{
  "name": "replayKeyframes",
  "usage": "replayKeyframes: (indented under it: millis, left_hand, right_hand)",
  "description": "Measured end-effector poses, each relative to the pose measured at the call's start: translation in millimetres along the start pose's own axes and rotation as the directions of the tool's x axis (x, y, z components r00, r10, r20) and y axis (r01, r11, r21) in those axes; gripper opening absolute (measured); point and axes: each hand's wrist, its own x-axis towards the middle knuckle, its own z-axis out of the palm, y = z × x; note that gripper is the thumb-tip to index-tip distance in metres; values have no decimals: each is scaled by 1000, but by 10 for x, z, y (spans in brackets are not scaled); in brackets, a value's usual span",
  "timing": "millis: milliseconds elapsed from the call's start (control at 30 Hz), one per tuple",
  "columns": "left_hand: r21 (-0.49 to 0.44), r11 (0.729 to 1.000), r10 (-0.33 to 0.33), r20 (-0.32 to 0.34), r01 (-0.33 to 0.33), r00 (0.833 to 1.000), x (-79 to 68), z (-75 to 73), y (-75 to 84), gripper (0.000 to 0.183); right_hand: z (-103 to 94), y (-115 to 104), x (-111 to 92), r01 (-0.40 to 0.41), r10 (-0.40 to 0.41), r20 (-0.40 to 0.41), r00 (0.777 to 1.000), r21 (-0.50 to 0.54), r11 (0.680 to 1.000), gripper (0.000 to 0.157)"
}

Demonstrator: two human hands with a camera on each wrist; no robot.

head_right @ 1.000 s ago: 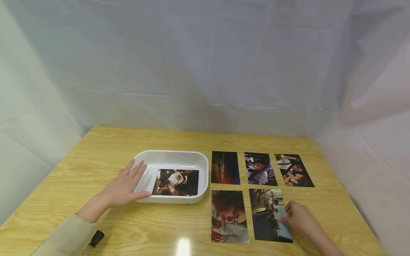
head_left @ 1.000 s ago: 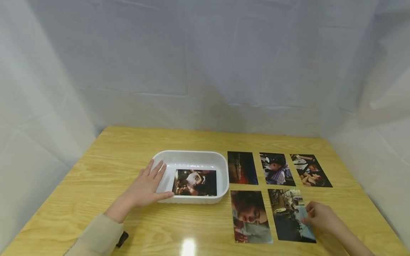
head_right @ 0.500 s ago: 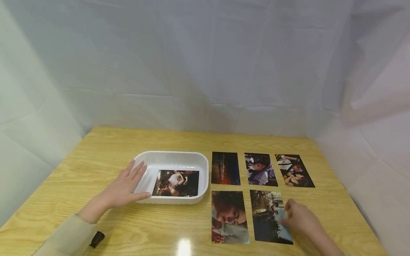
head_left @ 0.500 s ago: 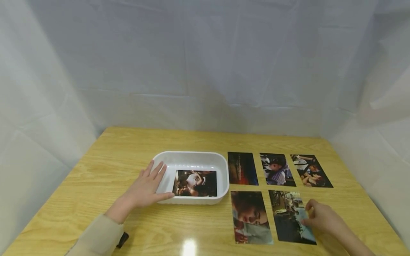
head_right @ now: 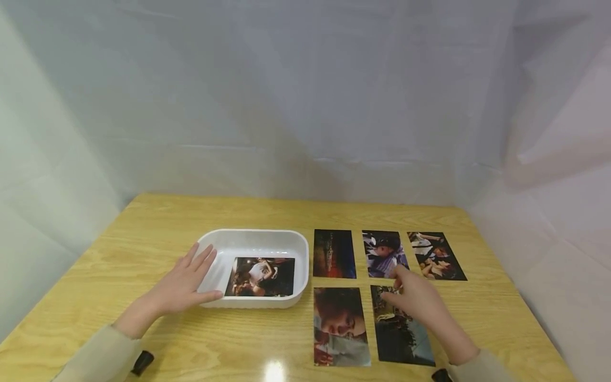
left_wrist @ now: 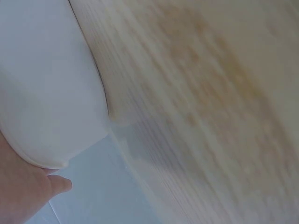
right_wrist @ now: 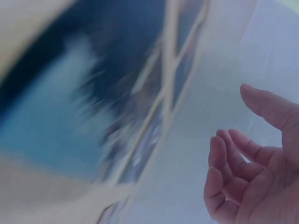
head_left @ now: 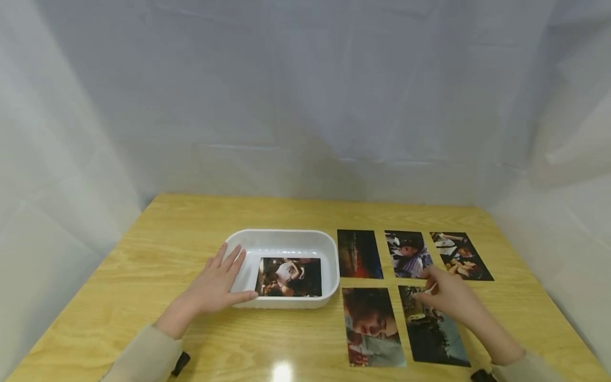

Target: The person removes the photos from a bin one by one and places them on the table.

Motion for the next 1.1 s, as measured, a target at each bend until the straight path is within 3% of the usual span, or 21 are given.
replayKeyframes:
  millis: [200,433,633,900,1100]
  left_hand:
    - [-8,1000,0,1,0,1000,-5,9,-13,95]
    - [0,1000,-5,-11,5,1000,-17,-10,-40,94]
    - [0,1000,3,-10,-3,1000,-16,-1,-22,94]
    - [0,1000,16,-25,-16,1000,-23,7,10,93]
    - [2,1000,10,-19,-10,1000,-18,0,3,93]
  right_hand:
    - [75,-368,230,136,-136,-46,990,14,991,37]
    - [232,-793,526,284,-282,-97,954,7,959,32]
    - [344,-1068,727,325,-320,-86,944,47,945,33]
    - [477,-1326,876,356,-355,-46,934,14,934,36]
    - [635,-1437,991,445,-445,14,895,24,895,40]
